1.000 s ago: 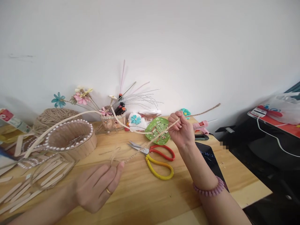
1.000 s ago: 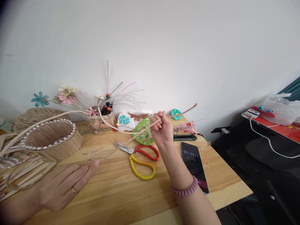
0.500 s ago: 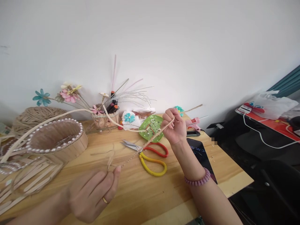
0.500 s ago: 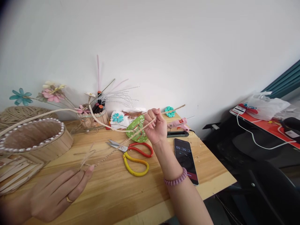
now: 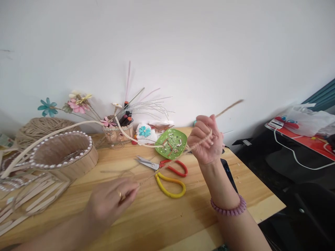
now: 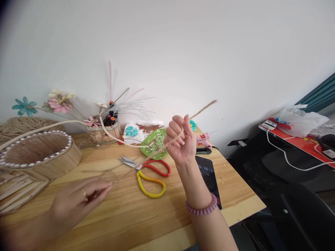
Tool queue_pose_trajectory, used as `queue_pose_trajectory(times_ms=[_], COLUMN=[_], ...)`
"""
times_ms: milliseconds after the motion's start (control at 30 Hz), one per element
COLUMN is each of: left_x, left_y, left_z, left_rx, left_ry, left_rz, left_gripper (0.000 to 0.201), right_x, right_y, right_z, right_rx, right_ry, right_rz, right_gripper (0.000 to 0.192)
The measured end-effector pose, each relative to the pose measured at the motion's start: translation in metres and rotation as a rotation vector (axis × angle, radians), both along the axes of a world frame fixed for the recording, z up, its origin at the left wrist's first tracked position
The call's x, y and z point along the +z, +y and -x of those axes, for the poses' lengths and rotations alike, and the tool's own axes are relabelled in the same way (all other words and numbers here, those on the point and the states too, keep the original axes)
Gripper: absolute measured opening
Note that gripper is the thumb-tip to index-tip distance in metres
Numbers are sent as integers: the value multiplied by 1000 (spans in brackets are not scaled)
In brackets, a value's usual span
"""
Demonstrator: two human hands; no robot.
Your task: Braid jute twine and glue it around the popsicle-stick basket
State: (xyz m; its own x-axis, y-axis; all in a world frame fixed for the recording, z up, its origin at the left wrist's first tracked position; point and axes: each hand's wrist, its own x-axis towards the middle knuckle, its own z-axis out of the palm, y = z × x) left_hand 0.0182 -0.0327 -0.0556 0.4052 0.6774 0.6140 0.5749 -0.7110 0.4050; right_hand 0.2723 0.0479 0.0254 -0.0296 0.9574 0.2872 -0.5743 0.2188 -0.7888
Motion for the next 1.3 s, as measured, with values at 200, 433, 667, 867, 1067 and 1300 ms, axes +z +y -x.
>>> queue_pose_trajectory(times_ms=[200, 433, 667, 867, 1067, 1300], left_x=[24, 26, 26, 23, 23, 29], left_y=[18, 21, 28, 36, 38, 37], left_z=[-8, -4, 1, 7, 7, 6], left_rx=[225, 236, 226, 128, 94, 1], left_ry=[-701, -824, -732, -691, -767, -926], left_rz=[1028, 1048, 1034, 1067, 1161, 1354], left_gripper=[23, 19, 16, 21, 20, 18], right_x=[-25, -42, -52, -51, -49, -51], right_y=[5, -31, -26, -25, -24, -27], right_z=[38, 93, 95, 95, 96, 95], right_rx=[39, 591, 445, 364, 297, 212], right_ry=[-736, -576, -854, -870, -875, -823], right_rz=[235, 237, 95, 188, 131, 109], right_gripper=[23, 23, 14, 19, 25, 27])
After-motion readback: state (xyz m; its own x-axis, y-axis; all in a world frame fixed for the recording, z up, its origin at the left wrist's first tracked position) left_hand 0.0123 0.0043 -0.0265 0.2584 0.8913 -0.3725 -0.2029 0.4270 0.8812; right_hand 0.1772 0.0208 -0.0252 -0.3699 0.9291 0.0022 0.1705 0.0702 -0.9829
